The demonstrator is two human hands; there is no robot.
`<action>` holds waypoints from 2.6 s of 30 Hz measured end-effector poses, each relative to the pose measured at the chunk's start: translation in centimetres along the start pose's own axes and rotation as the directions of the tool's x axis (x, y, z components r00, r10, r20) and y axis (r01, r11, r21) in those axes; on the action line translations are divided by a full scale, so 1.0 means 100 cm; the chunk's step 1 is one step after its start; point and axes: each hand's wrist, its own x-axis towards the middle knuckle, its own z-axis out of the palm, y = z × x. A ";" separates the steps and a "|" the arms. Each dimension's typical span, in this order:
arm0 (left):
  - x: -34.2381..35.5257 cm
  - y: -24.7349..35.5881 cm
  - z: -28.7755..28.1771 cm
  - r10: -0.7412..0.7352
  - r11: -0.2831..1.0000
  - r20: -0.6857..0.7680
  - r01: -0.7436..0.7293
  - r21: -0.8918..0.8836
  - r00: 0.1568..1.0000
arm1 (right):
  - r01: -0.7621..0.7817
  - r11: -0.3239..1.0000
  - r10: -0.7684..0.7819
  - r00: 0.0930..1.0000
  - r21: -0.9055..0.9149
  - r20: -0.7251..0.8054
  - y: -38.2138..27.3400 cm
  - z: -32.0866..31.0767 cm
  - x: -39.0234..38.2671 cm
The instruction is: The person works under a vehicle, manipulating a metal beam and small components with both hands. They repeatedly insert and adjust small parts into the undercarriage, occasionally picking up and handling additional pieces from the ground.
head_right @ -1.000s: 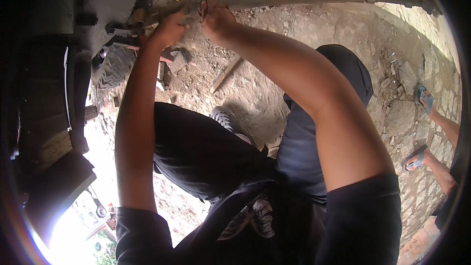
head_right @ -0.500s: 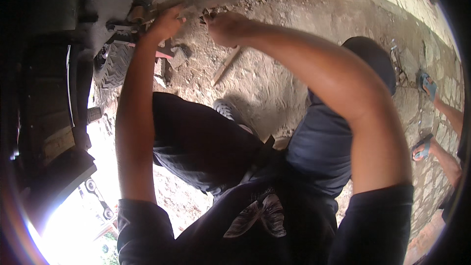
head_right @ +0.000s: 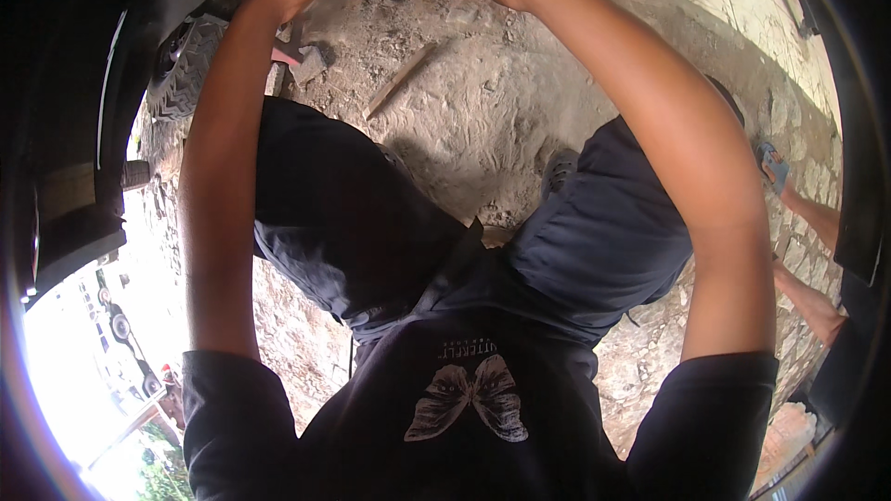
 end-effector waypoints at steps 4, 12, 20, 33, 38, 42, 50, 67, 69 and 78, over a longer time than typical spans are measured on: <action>-0.008 0.004 0.010 -0.020 0.997 -0.036 0.023 0.072 0.999 | -0.018 0.908 -0.064 0.981 -0.418 -0.181 -0.009 0.005 -0.023; 0.017 -0.003 0.008 0.082 0.989 -0.027 -0.078 0.126 0.996 | 0.073 0.600 -0.268 0.956 -0.796 -0.115 0.019 -0.039 0.009; -0.029 0.028 0.009 0.201 0.979 -0.287 -0.203 0.024 0.937 | 0.192 0.932 -0.243 0.960 -0.307 -0.139 -0.053 0.039 -0.042; -0.143 0.037 0.091 0.495 0.809 -0.219 -0.538 -0.239 0.841 | 0.525 0.827 -0.562 0.784 -0.201 -0.265 -0.052 0.128 -0.167; -0.156 0.046 0.095 0.488 0.785 -0.120 -0.495 -0.372 0.865 | 0.544 0.823 -0.562 0.745 -0.161 -0.360 -0.056 0.126 -0.171; -0.153 0.047 0.102 0.533 0.806 -0.254 -0.575 -0.136 0.807 | 0.412 0.718 -0.635 0.716 -0.561 -0.288 -0.068 0.115 -0.174; -0.166 0.050 0.099 0.459 0.872 -0.097 -0.468 -0.140 0.883 | 0.477 0.815 -0.471 0.876 -0.329 0.103 -0.070 0.080 -0.181; -0.156 0.049 0.109 0.571 0.737 -0.380 -0.658 -0.153 0.728 | 0.564 0.819 -0.568 0.823 -0.108 -0.007 -0.063 0.082 -0.167; -0.156 0.048 0.108 0.577 0.751 -0.371 -0.651 -0.109 0.727 | 0.628 0.756 -0.644 0.764 -0.183 -0.037 -0.059 0.081 -0.162; -0.147 0.043 0.114 0.603 0.788 -0.428 -0.588 0.183 0.673 | 0.436 0.847 -0.499 0.849 -0.305 -0.172 -0.053 0.096 -0.166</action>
